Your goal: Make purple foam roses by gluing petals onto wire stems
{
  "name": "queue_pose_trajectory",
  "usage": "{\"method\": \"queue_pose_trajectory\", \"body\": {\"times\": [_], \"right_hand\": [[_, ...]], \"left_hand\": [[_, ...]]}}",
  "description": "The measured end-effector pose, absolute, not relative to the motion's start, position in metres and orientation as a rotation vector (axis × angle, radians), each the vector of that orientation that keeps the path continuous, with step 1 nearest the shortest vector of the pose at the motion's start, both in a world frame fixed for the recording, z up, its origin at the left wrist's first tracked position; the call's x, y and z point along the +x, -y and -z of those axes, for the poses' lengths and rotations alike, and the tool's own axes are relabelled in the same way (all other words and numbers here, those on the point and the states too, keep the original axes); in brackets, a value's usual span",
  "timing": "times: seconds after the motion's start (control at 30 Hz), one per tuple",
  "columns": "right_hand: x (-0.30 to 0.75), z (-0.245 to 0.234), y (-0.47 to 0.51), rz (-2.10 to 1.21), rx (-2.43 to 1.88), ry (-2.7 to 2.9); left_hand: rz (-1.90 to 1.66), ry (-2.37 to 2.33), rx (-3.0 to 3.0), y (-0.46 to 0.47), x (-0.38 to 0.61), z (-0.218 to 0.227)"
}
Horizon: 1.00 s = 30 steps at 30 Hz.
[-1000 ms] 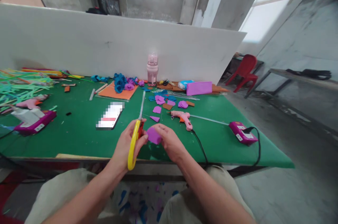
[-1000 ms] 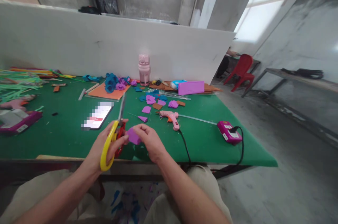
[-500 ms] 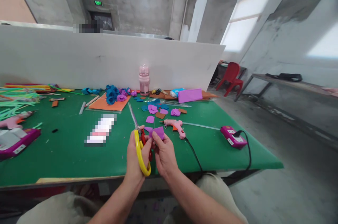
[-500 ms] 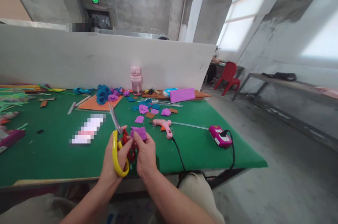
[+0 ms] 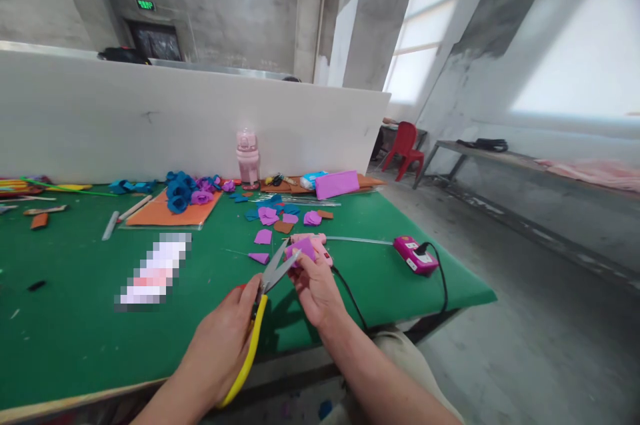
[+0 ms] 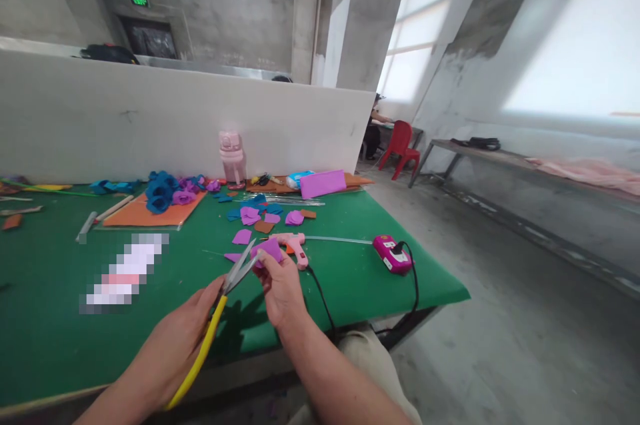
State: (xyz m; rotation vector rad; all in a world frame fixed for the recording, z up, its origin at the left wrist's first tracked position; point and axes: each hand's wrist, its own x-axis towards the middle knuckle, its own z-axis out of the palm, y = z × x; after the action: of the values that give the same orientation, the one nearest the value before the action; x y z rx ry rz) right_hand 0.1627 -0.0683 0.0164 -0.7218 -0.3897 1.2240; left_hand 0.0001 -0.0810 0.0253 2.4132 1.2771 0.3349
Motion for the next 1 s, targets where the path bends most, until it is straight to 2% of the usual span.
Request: {"method": "queue_pose_trajectory", "body": {"times": [0.4,1.0], "right_hand": [[0.159,-0.015,0.071,-1.225,-0.723,0.488],[0.156,-0.017,0.072,-1.260,-0.663,0.482]], "left_hand": [[-0.340,-1.238,2.347,0.085,0.007,-0.042],[-0.289,-1.298,2.341,0.087,0.008,-0.042]]}}
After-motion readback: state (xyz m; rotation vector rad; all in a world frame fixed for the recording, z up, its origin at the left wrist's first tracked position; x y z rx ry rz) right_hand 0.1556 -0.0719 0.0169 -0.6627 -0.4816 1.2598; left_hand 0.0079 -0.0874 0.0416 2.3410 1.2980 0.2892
